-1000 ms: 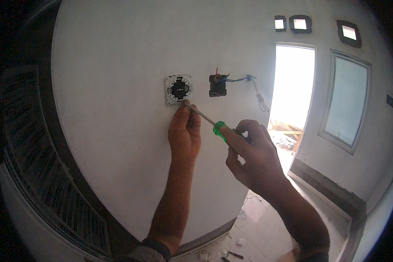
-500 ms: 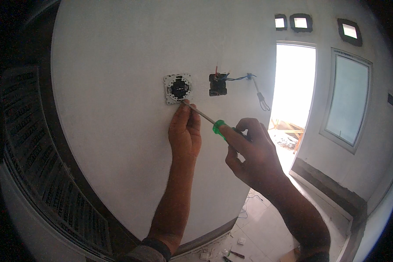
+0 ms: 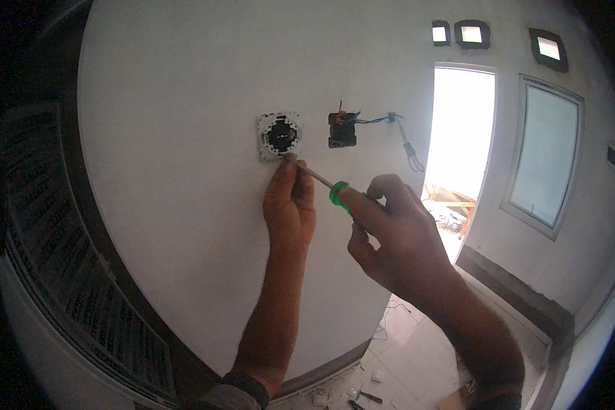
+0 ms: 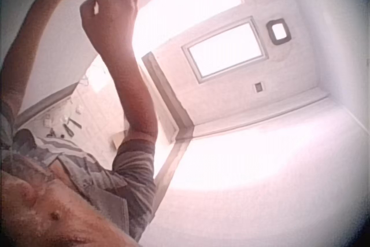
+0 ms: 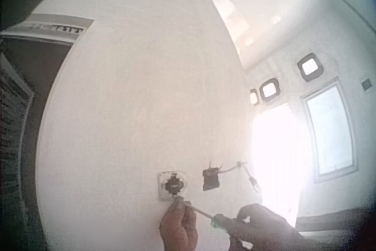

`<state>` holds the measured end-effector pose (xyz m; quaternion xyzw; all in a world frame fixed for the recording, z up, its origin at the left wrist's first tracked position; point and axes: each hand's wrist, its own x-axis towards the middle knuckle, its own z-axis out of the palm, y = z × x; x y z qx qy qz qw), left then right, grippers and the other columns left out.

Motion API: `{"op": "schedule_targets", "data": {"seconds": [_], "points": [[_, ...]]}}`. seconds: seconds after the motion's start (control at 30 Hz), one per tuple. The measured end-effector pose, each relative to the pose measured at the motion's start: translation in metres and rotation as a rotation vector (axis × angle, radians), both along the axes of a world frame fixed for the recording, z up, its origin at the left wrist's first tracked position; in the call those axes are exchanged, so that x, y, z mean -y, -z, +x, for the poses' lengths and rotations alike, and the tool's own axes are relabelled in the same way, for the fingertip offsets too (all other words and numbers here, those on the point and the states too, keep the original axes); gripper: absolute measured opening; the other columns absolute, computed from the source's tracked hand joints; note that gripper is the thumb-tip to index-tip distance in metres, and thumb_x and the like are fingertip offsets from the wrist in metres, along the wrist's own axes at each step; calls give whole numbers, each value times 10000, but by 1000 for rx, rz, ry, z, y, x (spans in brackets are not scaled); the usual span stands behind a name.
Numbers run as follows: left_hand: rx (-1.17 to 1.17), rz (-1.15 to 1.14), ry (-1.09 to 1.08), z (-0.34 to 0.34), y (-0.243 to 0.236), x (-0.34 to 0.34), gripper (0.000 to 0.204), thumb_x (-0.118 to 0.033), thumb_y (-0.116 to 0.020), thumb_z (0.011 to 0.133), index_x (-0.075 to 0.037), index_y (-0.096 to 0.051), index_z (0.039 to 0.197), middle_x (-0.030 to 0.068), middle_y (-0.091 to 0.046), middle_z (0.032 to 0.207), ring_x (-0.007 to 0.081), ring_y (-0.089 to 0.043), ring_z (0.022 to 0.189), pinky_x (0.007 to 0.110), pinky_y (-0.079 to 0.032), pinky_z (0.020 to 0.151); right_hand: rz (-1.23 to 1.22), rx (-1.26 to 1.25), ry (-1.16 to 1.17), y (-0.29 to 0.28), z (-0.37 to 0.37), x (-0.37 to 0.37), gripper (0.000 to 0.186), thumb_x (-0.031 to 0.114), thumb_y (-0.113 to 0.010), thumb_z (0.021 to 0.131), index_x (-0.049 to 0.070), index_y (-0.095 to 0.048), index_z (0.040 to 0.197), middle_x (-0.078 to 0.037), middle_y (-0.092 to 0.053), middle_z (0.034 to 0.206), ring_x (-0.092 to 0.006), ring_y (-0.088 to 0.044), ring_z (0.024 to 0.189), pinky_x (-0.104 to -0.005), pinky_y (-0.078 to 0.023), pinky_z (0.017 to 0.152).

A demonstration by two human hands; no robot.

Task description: The person installs a wall-mounted electrical fixture by securing it to the wall with a screwdriver, then uses pliers to strip and connect wires to the fixture terminals. The person works on a single fixture mounted on a white wall in a room under construction.

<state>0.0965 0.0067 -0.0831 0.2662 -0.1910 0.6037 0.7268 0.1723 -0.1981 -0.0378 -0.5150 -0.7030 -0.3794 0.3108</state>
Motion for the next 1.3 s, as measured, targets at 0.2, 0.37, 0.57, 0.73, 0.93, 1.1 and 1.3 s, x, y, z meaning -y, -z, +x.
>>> {"op": "schedule_targets", "data": {"seconds": [0.2,0.37,0.57,0.73,0.93,1.1,1.3], "points": [[-33,74,192,-1,-3,11,224,-114,-623,1060,23,-645,1236,116,-725,1065,133,-710,915,250,-612,761,-54,-127,-25,-14,-2,-2,304,48,-679,952,30,-664,1256,-119,-658,811,-212,-685,651,-322,-569,603],[106,133,305,11,1,10,213,-128,-610,1069,24,-644,1214,136,-732,1044,139,-696,838,263,-579,720,-160,-360,-16,-33,-17,6,309,28,-692,942,34,-651,1247,-139,-687,922,-270,-742,824,-347,-587,658],[227,120,377,20,5,1,234,-148,-615,1068,6,-635,1243,146,-722,1101,141,-689,841,261,-574,738,47,154,-39,-11,-10,6,346,-76,-755,838,40,-671,1153,-167,-650,1144,-291,-689,1019,-356,-609,779],[262,127,434,32,0,0,371,-289,-540,1109,-12,-600,1347,142,-700,1216,203,-691,1010,334,-597,854,34,-6,23,-20,-14,1,331,-66,-762,828,41,-664,1126,-192,-597,1183,-296,-669,989,-366,-607,781],[299,146,534,39,0,-14,430,-353,-505,1118,-30,-578,1393,120,-684,1290,231,-677,1122,371,-593,959,47,103,-69,-18,-15,8,318,0,-757,884,15,-634,1178,-169,-606,1052,-318,-673,913,-376,-594,731],[312,96,540,47,1,-15,423,-370,-524,1110,-46,-596,1372,89,-700,1248,202,-687,1086,359,-598,930,31,-7,21,-8,-4,3,309,7,-760,887,11,-637,1172,-170,-608,1060,-300,-677,925,-387,-599,718],[309,118,495,51,3,-22,396,-357,-539,1107,-33,-625,1318,82,-712,1197,174,-695,1040,311,-602,901,121,50,-100,-17,-13,2,368,36,-789,887,29,-626,1217,-138,-646,995,-238,-698,822,-372,-615,688]]}}
